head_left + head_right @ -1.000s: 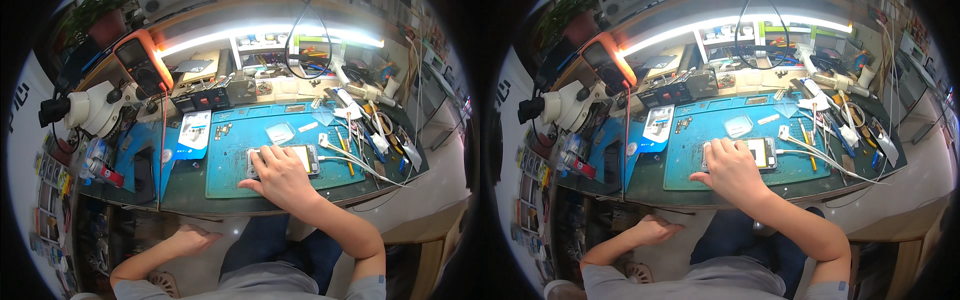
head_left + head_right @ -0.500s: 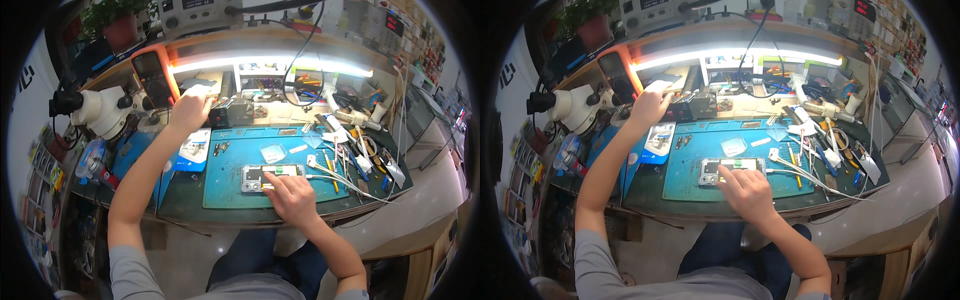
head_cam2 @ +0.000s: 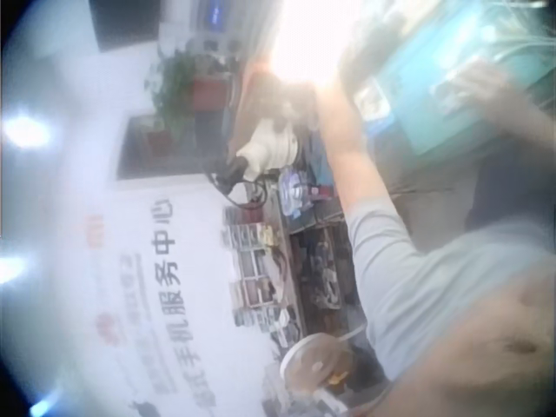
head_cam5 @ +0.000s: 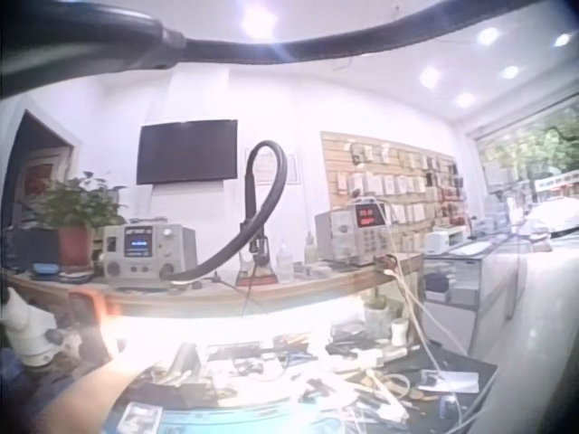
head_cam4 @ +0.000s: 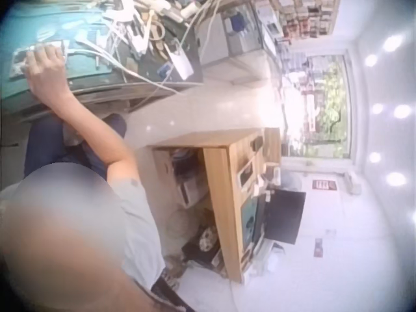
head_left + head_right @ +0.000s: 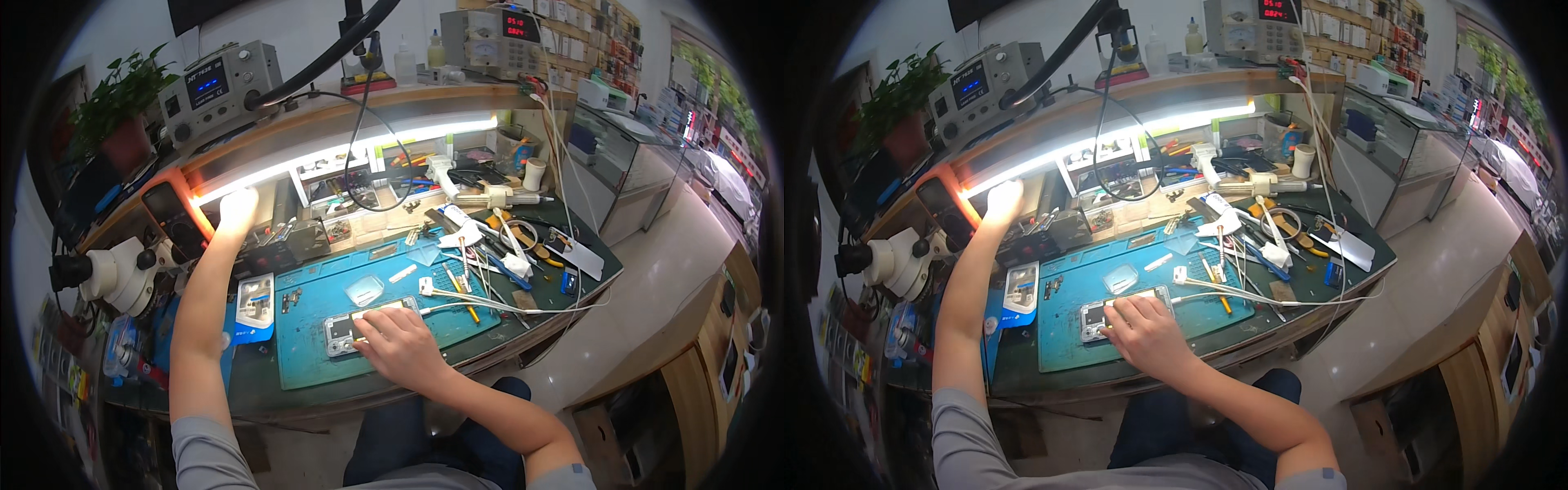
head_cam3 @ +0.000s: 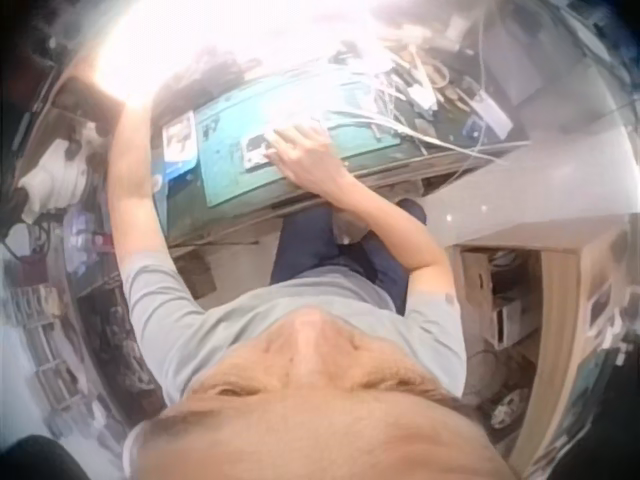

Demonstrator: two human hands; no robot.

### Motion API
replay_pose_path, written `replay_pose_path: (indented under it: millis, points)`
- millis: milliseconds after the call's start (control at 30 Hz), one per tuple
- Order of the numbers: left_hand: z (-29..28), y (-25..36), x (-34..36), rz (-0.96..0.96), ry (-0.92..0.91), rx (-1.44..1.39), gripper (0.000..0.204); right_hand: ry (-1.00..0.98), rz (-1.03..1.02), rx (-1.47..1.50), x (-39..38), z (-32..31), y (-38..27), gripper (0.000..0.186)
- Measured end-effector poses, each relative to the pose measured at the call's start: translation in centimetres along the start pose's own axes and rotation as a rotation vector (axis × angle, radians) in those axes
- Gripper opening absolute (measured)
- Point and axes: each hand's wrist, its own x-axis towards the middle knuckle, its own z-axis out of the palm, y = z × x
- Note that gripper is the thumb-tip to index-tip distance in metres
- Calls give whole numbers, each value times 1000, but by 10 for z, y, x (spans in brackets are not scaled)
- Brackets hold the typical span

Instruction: The person works on a disassembled smartphone at a cluttered workbench. They handle the phone back cover, apply adhesive along the frame, and use tweezers to adjust internal components. The person then aligns and presses the back cover onto the phone body.

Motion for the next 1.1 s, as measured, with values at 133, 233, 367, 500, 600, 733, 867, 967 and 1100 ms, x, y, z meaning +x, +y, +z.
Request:
replay_pose_path:
  millis: [133, 233, 367, 500, 600, 733, 867, 967, 1100]
  points:
    - [-17, 10, -11, -7, 253, 239, 20, -152, 30, -63, -5, 3, 3, 26]
    - [-44, 17, -40, 61, 347, 281, 19, -137, 19, -76, -4, 5, 5, 26]
    - [-107, 35, -101, 258, 545, 103, 15, -84, 64, -13, -2, 6, 4, 30]
    - [-169, 86, -183, 340, 807, -96, 17, 81, 190, 245, -3, -10, 2, 33]
    - [-177, 122, -252, 394, 927, -86, 15, -102, 847, 1465, -2, -20, -32, 31]
    - [-190, 173, -291, 438, 905, -286, 22, 41, 966, 1471, -19, -17, -50, 22]
    - [-190, 176, -307, 272, 553, -759, 44, 290, 985, 1256, -31, -26, -46, 19]
    - [-196, 180, -303, 27, 221, -1412, 61, 254, 979, 1161, -36, -33, -44, 19]
    - [-205, 189, -290, -157, 39, -1673, 41, 249, 993, 1176, -42, -32, -48, 20]
